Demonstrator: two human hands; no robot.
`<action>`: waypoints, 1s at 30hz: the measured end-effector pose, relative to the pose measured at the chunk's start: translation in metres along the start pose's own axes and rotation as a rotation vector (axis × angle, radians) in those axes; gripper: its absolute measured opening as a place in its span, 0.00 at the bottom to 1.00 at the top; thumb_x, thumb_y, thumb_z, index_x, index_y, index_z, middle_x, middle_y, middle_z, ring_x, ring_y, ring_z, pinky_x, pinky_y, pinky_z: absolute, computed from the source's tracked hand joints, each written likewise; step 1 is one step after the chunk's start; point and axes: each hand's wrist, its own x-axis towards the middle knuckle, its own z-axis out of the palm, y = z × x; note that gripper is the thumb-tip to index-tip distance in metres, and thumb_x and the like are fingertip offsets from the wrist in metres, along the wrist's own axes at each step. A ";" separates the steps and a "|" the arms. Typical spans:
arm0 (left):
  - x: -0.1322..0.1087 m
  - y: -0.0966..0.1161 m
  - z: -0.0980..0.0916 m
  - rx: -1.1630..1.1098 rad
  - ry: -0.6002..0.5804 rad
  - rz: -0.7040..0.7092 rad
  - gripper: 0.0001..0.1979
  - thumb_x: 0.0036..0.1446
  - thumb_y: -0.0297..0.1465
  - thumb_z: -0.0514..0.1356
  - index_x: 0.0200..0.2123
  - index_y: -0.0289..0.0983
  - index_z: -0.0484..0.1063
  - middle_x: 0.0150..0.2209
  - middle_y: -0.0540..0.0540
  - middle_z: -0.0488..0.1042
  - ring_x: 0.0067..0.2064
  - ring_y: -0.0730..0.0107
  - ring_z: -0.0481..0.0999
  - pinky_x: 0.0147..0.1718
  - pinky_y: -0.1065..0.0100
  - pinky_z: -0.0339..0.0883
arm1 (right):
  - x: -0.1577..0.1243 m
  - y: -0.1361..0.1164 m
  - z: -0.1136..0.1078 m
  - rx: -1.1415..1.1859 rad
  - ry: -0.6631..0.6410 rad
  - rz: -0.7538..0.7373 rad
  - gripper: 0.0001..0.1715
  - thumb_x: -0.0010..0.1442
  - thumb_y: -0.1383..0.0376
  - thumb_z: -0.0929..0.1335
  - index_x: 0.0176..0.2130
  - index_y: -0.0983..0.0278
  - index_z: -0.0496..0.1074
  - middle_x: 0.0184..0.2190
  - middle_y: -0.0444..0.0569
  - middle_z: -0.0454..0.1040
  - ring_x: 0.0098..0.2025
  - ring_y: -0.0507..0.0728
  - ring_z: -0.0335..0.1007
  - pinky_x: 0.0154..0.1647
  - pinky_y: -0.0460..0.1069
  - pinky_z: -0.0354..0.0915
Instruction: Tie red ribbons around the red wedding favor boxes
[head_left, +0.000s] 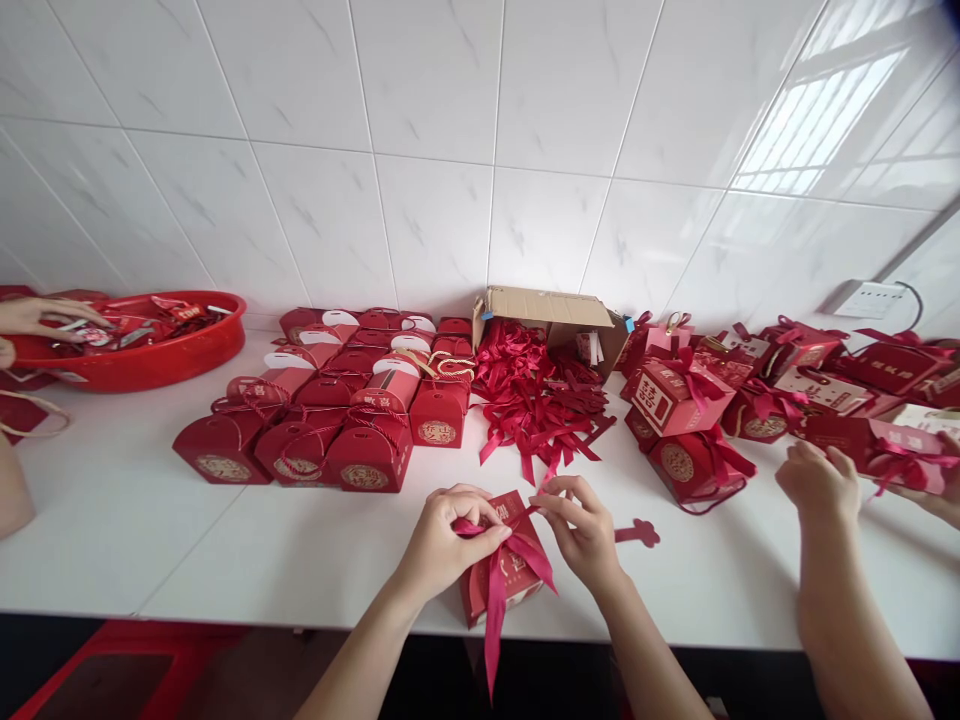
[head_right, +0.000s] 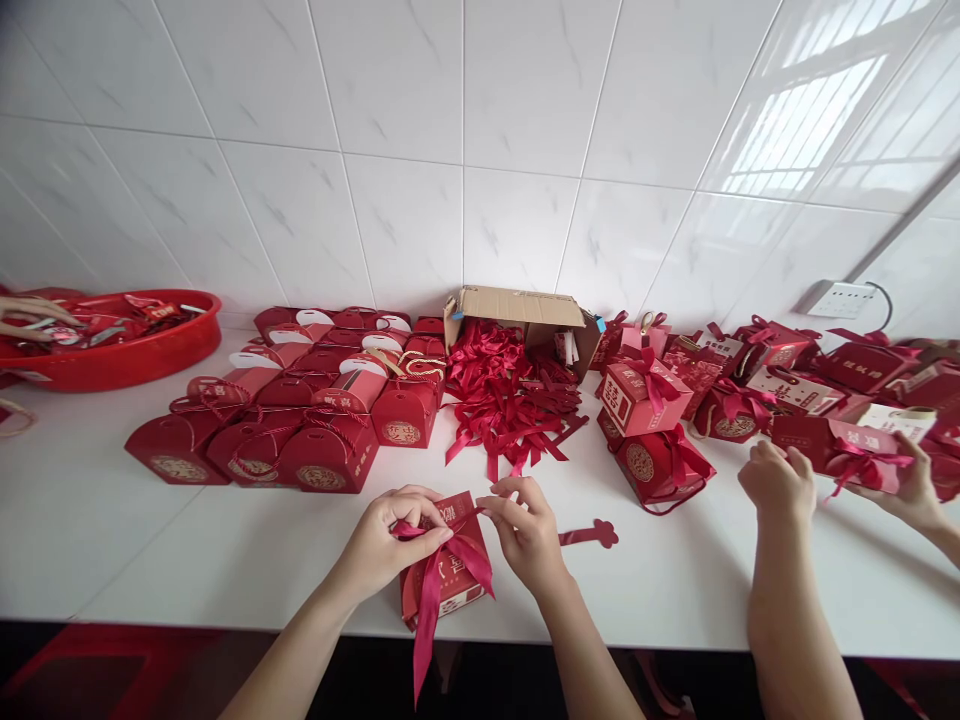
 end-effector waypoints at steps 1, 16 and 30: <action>0.000 0.001 -0.001 -0.001 -0.020 -0.012 0.09 0.47 0.27 0.65 0.19 0.39 0.69 0.29 0.47 0.79 0.45 0.59 0.77 0.45 0.65 0.66 | 0.000 -0.001 0.000 -0.001 0.014 0.011 0.16 0.61 0.77 0.65 0.41 0.60 0.76 0.35 0.51 0.70 0.35 0.55 0.69 0.31 0.49 0.67; -0.003 0.002 -0.004 -0.066 -0.081 -0.097 0.07 0.48 0.29 0.66 0.32 0.37 0.75 0.42 0.42 0.79 0.54 0.56 0.74 0.51 0.63 0.65 | 0.001 -0.026 -0.008 0.389 -0.103 0.462 0.09 0.63 0.65 0.67 0.45 0.60 0.71 0.34 0.48 0.74 0.36 0.55 0.71 0.36 0.49 0.67; -0.003 0.006 -0.006 -0.106 -0.123 -0.092 0.06 0.48 0.28 0.65 0.32 0.36 0.75 0.43 0.42 0.78 0.50 0.57 0.75 0.49 0.63 0.67 | 0.012 -0.033 0.002 0.379 -0.127 0.536 0.09 0.59 0.66 0.66 0.42 0.62 0.72 0.34 0.50 0.76 0.35 0.56 0.72 0.34 0.49 0.69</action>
